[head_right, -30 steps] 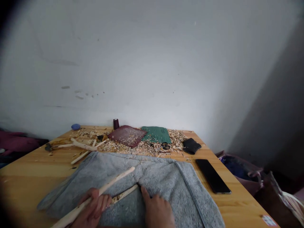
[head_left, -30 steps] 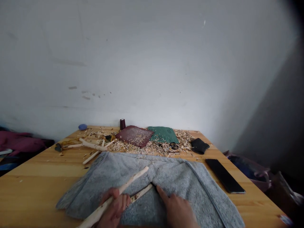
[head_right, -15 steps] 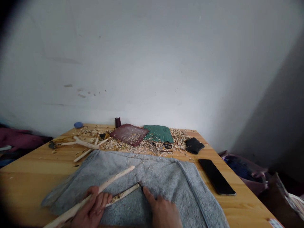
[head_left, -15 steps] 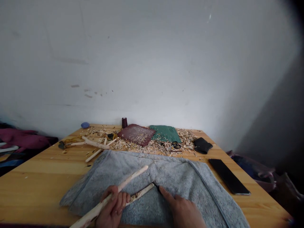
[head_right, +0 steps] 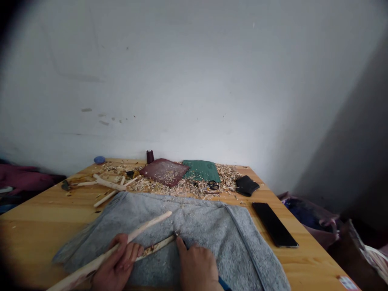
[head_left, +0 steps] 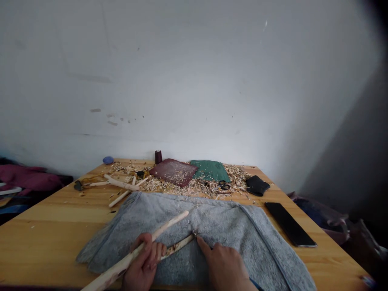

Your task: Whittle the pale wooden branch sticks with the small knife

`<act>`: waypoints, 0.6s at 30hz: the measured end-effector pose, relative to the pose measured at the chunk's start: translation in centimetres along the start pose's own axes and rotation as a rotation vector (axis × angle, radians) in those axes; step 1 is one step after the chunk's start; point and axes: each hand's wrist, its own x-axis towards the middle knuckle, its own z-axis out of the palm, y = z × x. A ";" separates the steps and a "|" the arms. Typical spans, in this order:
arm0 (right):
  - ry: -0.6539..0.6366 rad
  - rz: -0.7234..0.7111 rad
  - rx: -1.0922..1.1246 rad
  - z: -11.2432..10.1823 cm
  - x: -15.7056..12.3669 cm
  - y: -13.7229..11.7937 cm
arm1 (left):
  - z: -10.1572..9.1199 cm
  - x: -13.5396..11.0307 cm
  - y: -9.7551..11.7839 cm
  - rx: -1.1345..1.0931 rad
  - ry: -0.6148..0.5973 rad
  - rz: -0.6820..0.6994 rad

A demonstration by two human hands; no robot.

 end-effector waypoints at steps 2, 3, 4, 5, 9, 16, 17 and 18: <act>-0.017 0.007 -0.043 -0.7 0.4 -0.9 | 0.4 0.0 0.2 0.023 -0.019 0.003; -0.016 0.015 -0.062 -0.8 0.6 -1.3 | 0.6 0.0 0.2 0.036 -0.030 0.011; -0.004 0.022 -0.075 -0.8 0.8 -1.6 | 0.8 0.0 0.2 0.051 -0.040 0.019; 0.006 0.033 -0.087 -0.6 1.0 -1.9 | 1.0 0.0 0.2 0.070 -0.052 0.029; 0.079 0.063 -0.088 0.9 1.4 -2.3 | 1.6 -0.5 0.2 0.143 -0.120 0.062; -0.029 0.048 0.098 0.7 0.4 1.3 | 0.6 0.0 0.3 0.094 -0.075 0.027; -0.050 0.059 0.134 0.8 0.3 2.0 | 0.4 0.2 0.3 0.054 -0.040 0.015; -0.048 0.067 0.172 1.0 0.2 2.6 | 0.1 0.4 0.4 0.019 -0.012 0.002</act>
